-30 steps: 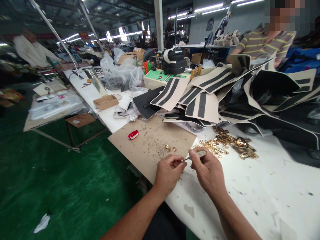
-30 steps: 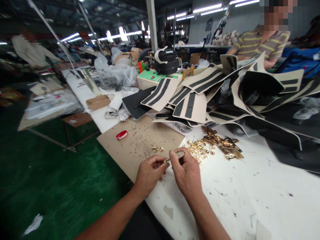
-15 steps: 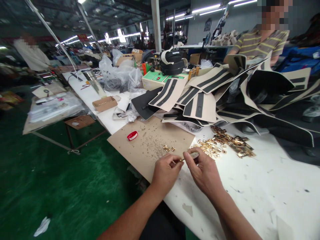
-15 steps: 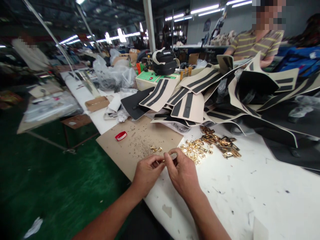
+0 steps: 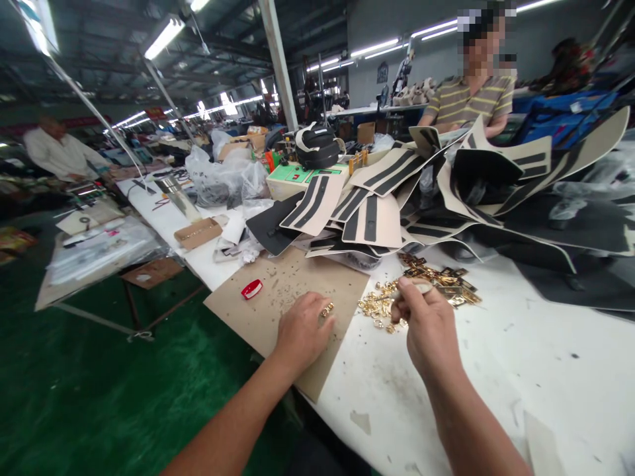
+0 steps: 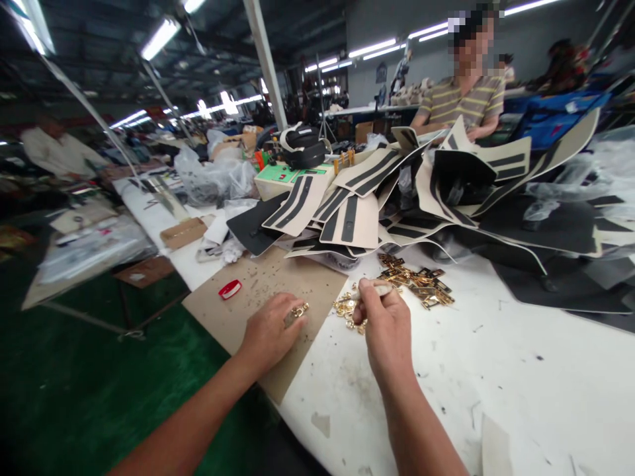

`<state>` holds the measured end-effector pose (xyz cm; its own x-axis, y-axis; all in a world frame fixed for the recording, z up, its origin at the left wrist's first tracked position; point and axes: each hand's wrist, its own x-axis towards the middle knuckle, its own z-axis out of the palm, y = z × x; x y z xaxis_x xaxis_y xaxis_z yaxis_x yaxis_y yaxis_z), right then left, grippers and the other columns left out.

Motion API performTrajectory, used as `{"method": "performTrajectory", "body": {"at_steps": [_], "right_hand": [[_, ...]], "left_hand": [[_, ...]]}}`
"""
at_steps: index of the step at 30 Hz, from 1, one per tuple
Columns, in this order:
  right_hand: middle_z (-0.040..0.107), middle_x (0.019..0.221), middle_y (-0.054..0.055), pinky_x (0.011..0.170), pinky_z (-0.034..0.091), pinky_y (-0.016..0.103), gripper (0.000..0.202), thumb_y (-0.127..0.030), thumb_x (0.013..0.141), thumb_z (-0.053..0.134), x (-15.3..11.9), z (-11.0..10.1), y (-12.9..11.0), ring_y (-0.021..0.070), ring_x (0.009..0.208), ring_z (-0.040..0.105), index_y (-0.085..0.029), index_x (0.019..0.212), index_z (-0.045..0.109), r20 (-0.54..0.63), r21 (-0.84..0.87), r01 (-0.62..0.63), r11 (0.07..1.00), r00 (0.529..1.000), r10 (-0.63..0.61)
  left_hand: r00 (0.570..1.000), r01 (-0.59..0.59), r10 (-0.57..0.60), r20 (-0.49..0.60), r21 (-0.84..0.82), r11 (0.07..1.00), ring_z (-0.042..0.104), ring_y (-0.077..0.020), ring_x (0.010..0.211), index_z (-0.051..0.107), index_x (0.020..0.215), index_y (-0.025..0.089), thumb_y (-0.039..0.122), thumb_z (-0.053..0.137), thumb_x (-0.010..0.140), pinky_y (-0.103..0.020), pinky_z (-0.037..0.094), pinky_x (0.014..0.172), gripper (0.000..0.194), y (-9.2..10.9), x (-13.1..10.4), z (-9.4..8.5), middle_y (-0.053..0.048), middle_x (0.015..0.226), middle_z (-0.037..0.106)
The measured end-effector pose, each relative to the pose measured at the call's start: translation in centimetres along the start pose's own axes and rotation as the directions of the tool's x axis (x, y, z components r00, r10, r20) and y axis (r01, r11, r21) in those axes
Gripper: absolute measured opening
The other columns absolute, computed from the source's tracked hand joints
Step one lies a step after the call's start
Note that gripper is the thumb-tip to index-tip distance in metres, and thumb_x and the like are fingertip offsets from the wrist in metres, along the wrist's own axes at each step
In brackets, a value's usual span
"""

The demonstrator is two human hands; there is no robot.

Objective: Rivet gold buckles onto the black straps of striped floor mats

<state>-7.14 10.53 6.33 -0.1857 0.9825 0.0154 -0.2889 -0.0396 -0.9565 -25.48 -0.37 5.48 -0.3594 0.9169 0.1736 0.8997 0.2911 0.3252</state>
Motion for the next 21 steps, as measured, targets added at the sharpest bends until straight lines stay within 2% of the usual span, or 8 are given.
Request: {"method": "performTrajectory", "body": {"at_steps": [3, 5, 8, 11, 14, 18, 20, 21], "right_hand": [[0.054, 0.055, -0.007, 0.053, 0.039, 0.026, 0.032, -0.050, 0.088, 0.074, 0.2, 0.0, 0.1, 0.0125, 0.050, 0.051, -0.021, 0.082, 0.061, 0.001, 0.024, -0.001, 1.000, 1.000, 0.001], [0.053, 0.055, -0.007, 0.053, 0.040, 0.026, 0.031, -0.049, 0.087, 0.075, 0.2, 0.0, 0.0, 0.0126, 0.050, 0.052, -0.021, 0.082, 0.061, 0.001, 0.024, -0.008, 1.000, 1.000, 0.008], [0.053, 0.056, -0.007, 0.053, 0.041, 0.026, 0.030, -0.048, 0.087, 0.075, 0.2, 0.0, -0.2, 0.0126, 0.051, 0.052, -0.021, 0.083, 0.062, 0.005, 0.023, -0.021, 1.000, 1.000, 0.020], [0.054, 0.056, -0.007, 0.052, 0.040, 0.026, 0.031, -0.049, 0.086, 0.076, 0.1, 0.1, -0.7, 0.0127, 0.050, 0.052, -0.021, 0.084, 0.063, 0.006, 0.043, -0.031, 0.999, 1.000, 0.031], [0.053, 0.057, -0.007, 0.051, 0.039, 0.025, 0.030, -0.048, 0.085, 0.076, 0.0, 0.2, -1.0, 0.0119, 0.049, 0.051, -0.021, 0.084, 0.063, 0.018, 0.055, -0.050, 0.997, 0.999, 0.049], [0.053, 0.056, -0.007, 0.053, 0.040, 0.025, 0.030, -0.048, 0.087, 0.075, 0.1, 0.3, -0.7, 0.0123, 0.051, 0.051, -0.021, 0.083, 0.062, 0.039, 0.043, -0.047, 0.998, 0.998, 0.045], [0.053, 0.056, -0.007, 0.054, 0.040, 0.026, 0.031, -0.049, 0.089, 0.073, -0.1, 0.3, -0.4, 0.0126, 0.051, 0.051, -0.021, 0.083, 0.061, 0.056, 0.019, -0.032, 0.999, 0.998, 0.031], [0.054, 0.056, -0.006, 0.055, 0.040, 0.026, 0.031, -0.050, 0.090, 0.072, -0.3, 0.4, -0.2, 0.0129, 0.052, 0.051, -0.021, 0.082, 0.061, 0.070, -0.005, -0.025, 1.000, 0.997, 0.026]], "left_hand": [[0.988, -0.134, 0.131, 0.084, 0.037, 0.990, 0.061, -0.0232, 0.116, 0.070, 0.118, 0.027, 0.024, 0.058, 0.096, -0.034, 0.050, 0.095, 0.025, 2.2, 2.1, 1.2, -0.004, 0.122, 0.068], [0.974, -0.180, 0.171, 0.147, 0.051, 0.982, 0.061, -0.0258, 0.113, 0.073, 0.109, 0.027, 0.025, 0.060, 0.095, -0.036, 0.051, 0.090, 0.019, 3.4, 3.7, 2.2, -0.005, 0.115, 0.069], [0.967, -0.193, 0.185, 0.176, 0.031, 0.981, 0.063, -0.0278, 0.106, 0.075, 0.094, 0.024, 0.027, 0.063, 0.093, -0.037, 0.051, 0.086, 0.012, 4.2, 5.6, 3.4, -0.007, 0.104, 0.070], [0.967, -0.180, 0.181, 0.177, -0.024, 0.983, 0.064, -0.0278, 0.102, 0.074, 0.086, 0.022, 0.026, 0.064, 0.092, -0.038, 0.049, 0.088, 0.012, 4.0, 6.4, 3.8, -0.007, 0.097, 0.071], [0.978, -0.128, 0.145, 0.152, -0.119, 0.985, 0.066, -0.0267, 0.098, 0.073, 0.083, 0.021, 0.024, 0.066, 0.089, -0.037, 0.048, 0.088, 0.010, 3.7, 6.0, 3.5, -0.006, 0.094, 0.073], [0.993, -0.007, 0.043, 0.113, -0.303, 0.953, 0.068, -0.0194, 0.084, 0.073, 0.097, 0.020, 0.027, 0.061, 0.093, -0.030, 0.051, 0.076, 0.015, 3.5, 3.6, 2.7, -0.003, 0.093, 0.075], [0.992, 0.121, -0.080, 0.100, -0.519, 0.846, 0.065, -0.0159, 0.073, 0.072, 0.101, 0.017, 0.031, 0.061, 0.093, -0.025, 0.050, 0.065, 0.019, 3.3, 1.7, 2.7, -0.003, 0.086, 0.075], [0.981, 0.193, -0.157, 0.114, -0.661, 0.725, 0.063, -0.0140, 0.067, 0.071, 0.101, 0.016, 0.033, 0.064, 0.091, -0.023, 0.048, 0.060, 0.021, 3.1, 0.7, 2.8, -0.003, 0.082, 0.073]]}}
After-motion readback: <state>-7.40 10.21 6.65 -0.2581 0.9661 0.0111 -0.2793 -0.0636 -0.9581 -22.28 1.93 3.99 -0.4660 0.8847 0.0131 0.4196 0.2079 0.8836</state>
